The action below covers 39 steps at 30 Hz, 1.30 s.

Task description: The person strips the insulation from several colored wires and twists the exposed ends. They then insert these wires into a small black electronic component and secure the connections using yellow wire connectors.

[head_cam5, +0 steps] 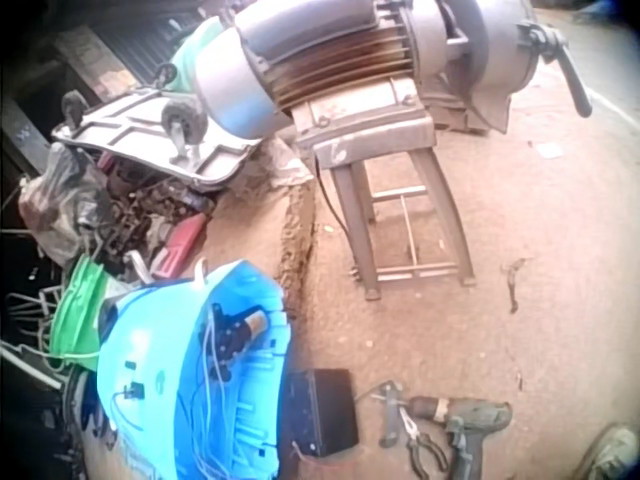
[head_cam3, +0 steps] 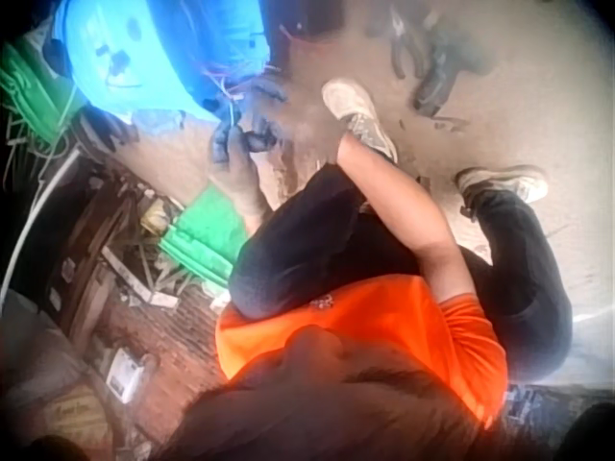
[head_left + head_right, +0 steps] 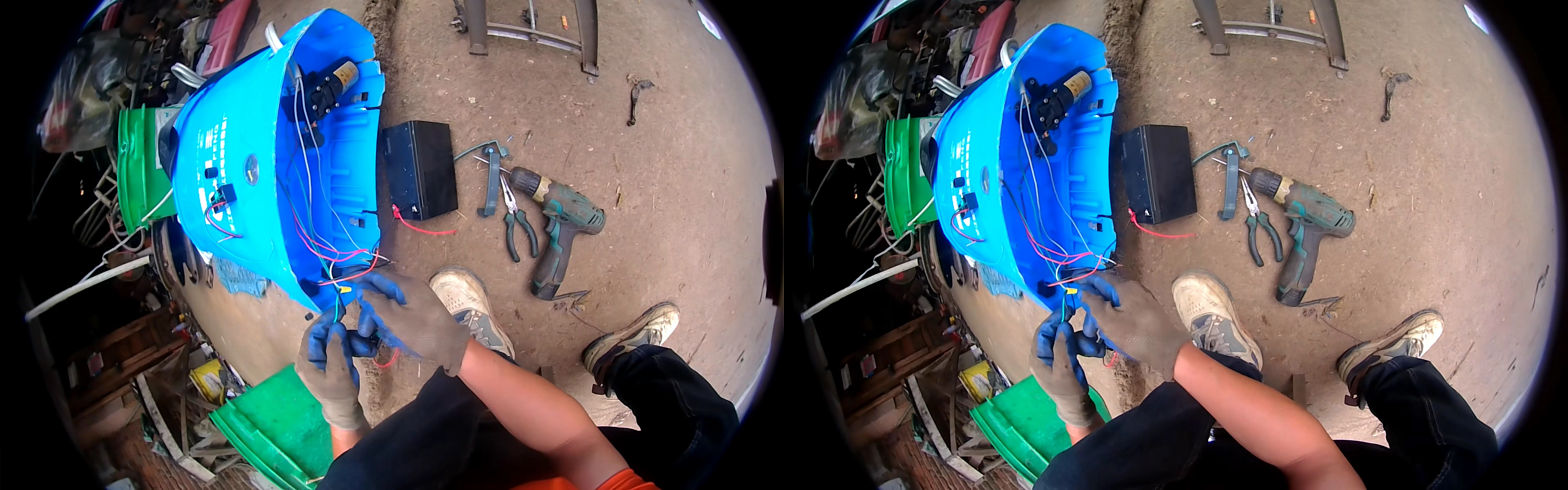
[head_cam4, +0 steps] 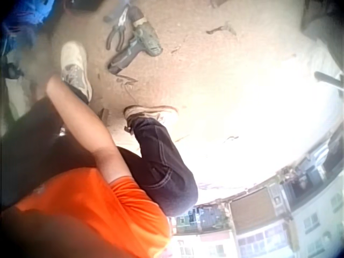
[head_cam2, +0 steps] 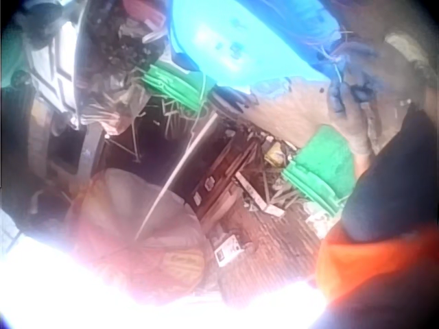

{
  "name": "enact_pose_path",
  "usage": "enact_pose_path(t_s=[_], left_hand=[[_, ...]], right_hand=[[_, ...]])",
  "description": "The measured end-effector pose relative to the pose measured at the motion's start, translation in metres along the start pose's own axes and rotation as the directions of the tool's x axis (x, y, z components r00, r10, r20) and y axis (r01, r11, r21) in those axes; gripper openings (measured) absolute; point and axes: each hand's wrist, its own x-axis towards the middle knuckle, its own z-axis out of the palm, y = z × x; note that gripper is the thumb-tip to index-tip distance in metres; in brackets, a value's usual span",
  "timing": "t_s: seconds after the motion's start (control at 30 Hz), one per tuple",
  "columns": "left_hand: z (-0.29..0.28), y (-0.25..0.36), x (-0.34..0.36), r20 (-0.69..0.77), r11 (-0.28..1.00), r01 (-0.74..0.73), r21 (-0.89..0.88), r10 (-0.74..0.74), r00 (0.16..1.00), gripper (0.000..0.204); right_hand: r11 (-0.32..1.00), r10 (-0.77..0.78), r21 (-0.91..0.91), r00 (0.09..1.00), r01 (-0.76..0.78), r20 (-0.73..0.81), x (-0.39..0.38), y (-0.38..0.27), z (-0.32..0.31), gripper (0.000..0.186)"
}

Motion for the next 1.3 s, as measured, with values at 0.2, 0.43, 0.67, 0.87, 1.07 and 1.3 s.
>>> enact_pose_path(t_s=[0.2, 0.43, 0.67, 0.87, 1.07, 1.3], left_hand=[[-0.002, -0.003, 0.005, 0.034, 0.999, 0.018, -0.047, -0.016, 0.999, 0.029], [0.015, 0.017, 0.009, 0.045, 0.969, -0.161, 0.188, 0.155, 0.987, 0.037], [0.005, 0.015, 0.023, 0.152, 0.785, -0.323, 0.528, 0.287, 0.946, 0.035], [0.008, 0.028, 0.020, 0.108, 0.670, -0.469, 0.575, 0.506, 0.856, 0.041], [0.002, 0.060, 0.039, 0.470, 0.496, -0.634, 0.593, 0.426, 0.773, 0.048], [-0.006, 0.082, 0.062, 0.625, 0.397, -0.674, 0.623, 0.265, 0.734, 0.045]], right_hand=[[0.987, 0.045, -0.154, 0.999, -0.044, 0.006, 0.014, -0.011, 0.004, 0.032], [0.994, -0.050, -0.099, 0.999, 0.051, 0.010, 0.017, -0.004, -0.005, 0.028], [0.981, -0.061, -0.182, 0.996, 0.071, 0.058, 0.007, -0.021, -0.015, 0.027], [0.849, -0.117, -0.513, 0.992, 0.123, 0.045, -0.005, -0.036, -0.014, 0.031], [0.623, -0.165, -0.763, 0.982, 0.172, 0.087, -0.012, -0.057, -0.020, 0.032], [0.491, -0.364, -0.810, 0.920, 0.322, 0.145, -0.012, -0.056, -0.023, 0.027]])
